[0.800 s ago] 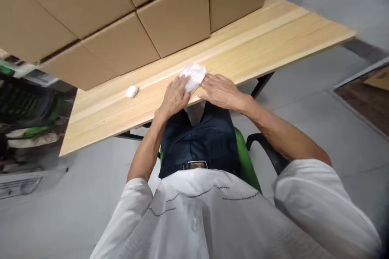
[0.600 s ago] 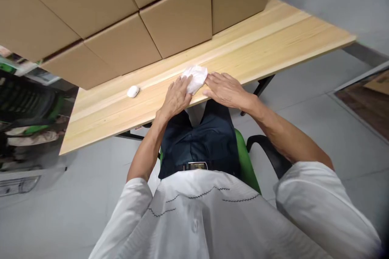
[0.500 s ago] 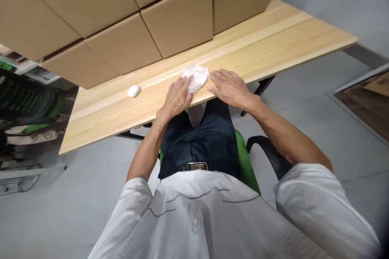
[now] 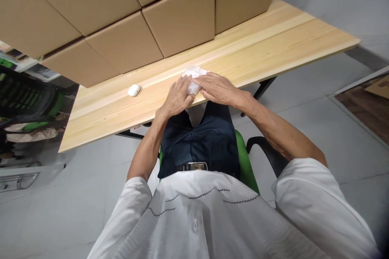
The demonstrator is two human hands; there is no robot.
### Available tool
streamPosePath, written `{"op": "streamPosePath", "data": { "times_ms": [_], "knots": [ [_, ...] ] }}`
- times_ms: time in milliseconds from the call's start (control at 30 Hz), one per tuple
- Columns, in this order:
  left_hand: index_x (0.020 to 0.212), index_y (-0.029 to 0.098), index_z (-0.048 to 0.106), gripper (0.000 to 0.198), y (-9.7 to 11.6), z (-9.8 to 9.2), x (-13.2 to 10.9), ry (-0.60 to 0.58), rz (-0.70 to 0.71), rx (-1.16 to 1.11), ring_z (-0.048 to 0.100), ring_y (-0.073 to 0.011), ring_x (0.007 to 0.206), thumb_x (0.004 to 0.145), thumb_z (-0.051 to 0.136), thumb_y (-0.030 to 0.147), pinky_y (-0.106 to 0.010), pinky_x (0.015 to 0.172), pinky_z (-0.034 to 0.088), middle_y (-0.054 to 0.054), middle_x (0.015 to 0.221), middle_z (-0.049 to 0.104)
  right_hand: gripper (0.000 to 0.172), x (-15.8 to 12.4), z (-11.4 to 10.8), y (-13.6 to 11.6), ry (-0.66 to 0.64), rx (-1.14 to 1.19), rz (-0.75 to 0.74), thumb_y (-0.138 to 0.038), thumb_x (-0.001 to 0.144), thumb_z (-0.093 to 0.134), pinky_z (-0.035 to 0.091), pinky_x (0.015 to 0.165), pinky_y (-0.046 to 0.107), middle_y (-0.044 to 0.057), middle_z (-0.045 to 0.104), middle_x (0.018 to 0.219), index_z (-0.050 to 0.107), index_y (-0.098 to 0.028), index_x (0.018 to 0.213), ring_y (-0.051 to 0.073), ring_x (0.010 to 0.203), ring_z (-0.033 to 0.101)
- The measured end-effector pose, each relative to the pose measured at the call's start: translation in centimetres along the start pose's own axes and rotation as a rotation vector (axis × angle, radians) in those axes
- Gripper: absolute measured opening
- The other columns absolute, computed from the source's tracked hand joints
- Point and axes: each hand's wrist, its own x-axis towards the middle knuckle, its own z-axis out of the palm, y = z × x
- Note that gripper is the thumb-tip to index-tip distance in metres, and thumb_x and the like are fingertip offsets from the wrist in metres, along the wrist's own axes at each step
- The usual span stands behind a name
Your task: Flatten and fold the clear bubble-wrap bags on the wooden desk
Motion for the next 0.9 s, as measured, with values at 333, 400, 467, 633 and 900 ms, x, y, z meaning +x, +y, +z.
{"op": "streamPosePath", "data": {
  "times_ms": [333,400,467,633,900],
  "knots": [
    [0.203,0.024,0.039,0.122,-0.1,-1.7,-1.3,-0.060,0.039,-0.075,0.023,-0.0504,0.201,0.111,0.059,0.102,-0.076,0.162,0.022,-0.021,0.213,0.030,0.065,0.1,-0.5,1.1,-0.045,0.088,-0.018,-0.031,0.116,0.063,0.054,0.146,0.070,0.020,0.074,0.184,0.074,-0.018,0.179,0.044,0.173,0.070],
    [0.202,0.026,0.042,0.120,0.1,-1.9,-1.7,-0.045,0.039,-0.081,0.028,-0.0506,0.199,0.111,0.060,0.102,-0.077,0.161,0.025,-0.021,0.212,0.033,0.069,0.2,-0.5,1.2,-0.073,0.084,-0.002,-0.034,0.116,0.063,0.052,0.149,0.069,0.022,0.071,0.187,0.071,-0.015,0.181,0.045,0.176,0.068],
    [0.200,0.025,0.046,0.116,0.3,-2.1,-2.4,-0.019,0.039,-0.093,0.035,-0.0510,0.197,0.112,0.060,0.099,-0.078,0.160,0.028,-0.021,0.210,0.038,0.071,0.1,-0.7,1.2,-0.104,0.090,0.008,-0.036,0.116,0.064,0.050,0.150,0.068,0.022,0.069,0.188,0.070,-0.014,0.183,0.044,0.177,0.066],
    [0.184,0.026,0.070,0.096,0.2,-2.4,-4.0,0.087,0.104,-0.193,0.061,-0.0473,0.181,0.114,0.067,0.092,-0.075,0.153,0.045,-0.020,0.192,0.067,0.075,-0.9,-1.0,1.0,-0.159,0.137,-0.035,-0.042,0.116,0.068,0.049,0.150,0.070,0.016,0.066,0.192,0.065,-0.023,0.189,0.043,0.179,0.064],
    [0.171,0.028,0.082,0.101,-0.7,-3.3,-4.3,0.109,0.174,-0.244,0.073,-0.0417,0.169,0.106,0.071,0.104,-0.067,0.144,0.058,-0.021,0.174,0.081,0.078,-1.7,-0.1,1.1,-0.106,0.145,-0.085,-0.045,0.114,0.073,0.052,0.149,0.068,0.016,0.069,0.190,0.065,-0.023,0.189,0.040,0.177,0.067]
  ]
}}
